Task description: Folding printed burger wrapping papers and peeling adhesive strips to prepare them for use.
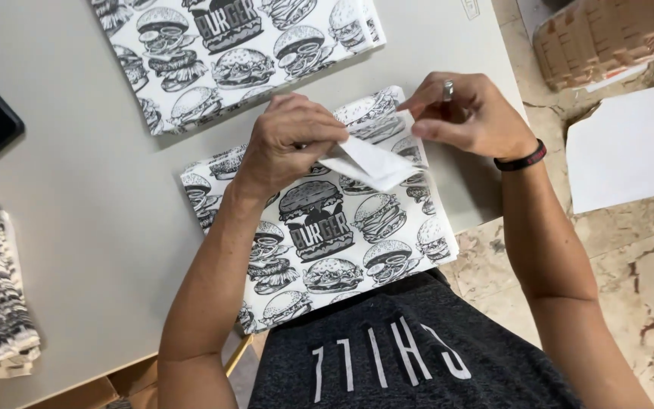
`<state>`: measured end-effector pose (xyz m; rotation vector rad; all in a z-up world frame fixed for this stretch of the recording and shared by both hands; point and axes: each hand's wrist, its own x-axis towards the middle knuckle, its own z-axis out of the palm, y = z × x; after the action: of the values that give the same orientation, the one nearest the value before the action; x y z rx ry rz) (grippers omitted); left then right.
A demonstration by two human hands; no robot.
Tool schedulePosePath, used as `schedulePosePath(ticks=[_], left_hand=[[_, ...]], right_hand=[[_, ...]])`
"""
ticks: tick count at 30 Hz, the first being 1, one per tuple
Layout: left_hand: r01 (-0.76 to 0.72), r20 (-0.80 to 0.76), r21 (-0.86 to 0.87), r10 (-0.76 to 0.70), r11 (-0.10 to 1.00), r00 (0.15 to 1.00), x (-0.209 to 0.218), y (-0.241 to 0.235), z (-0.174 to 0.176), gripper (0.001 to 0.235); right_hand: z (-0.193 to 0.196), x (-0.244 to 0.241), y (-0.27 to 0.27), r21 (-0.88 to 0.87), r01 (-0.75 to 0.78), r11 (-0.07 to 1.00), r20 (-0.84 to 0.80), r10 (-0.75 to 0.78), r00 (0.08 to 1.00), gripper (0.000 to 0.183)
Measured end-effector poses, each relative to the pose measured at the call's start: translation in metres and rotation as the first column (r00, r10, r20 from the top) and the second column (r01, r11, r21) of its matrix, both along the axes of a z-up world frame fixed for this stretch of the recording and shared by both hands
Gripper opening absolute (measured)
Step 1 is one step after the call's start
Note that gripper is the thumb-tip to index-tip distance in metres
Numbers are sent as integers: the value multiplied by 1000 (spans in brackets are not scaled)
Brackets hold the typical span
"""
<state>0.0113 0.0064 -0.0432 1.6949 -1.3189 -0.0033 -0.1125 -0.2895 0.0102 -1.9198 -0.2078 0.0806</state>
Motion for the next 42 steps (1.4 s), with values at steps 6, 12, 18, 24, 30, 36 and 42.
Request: schedulePosePath(ticks=[6,12,18,24,30,36,42], left_hand=[[23,-78,38,-20,999,997,-5,-2,32,20],[31,-58,-51,-34,998,998,-2,0,22,14],[29,-44,-66,-32,997,999,0,-3,15,8],[-1,-204,-118,-23,993,979,1,-5,5,25],[8,-266,-71,-27,997,964,0,-1,11,11],[34,-214,-34,-40,999,976,5,-4,0,36],[5,-251,-39,-15,999,968,-1,-5,31,39]], right_hand=[[12,16,6,-32,-18,999,-135,13,991,20],[7,17,13,83,-39,996,-137,50,989,25],[-10,6,8,64,-94,994,7,93,996,18],[-26,0,11,142,-121,982,160,98,982,19],[4,6,31,271,-362,892,79,354,932,36],[-29,-6,1,-266,213,940,456,-72,887,39],[-22,-16,28,-536,212,817,399,24,917,52]])
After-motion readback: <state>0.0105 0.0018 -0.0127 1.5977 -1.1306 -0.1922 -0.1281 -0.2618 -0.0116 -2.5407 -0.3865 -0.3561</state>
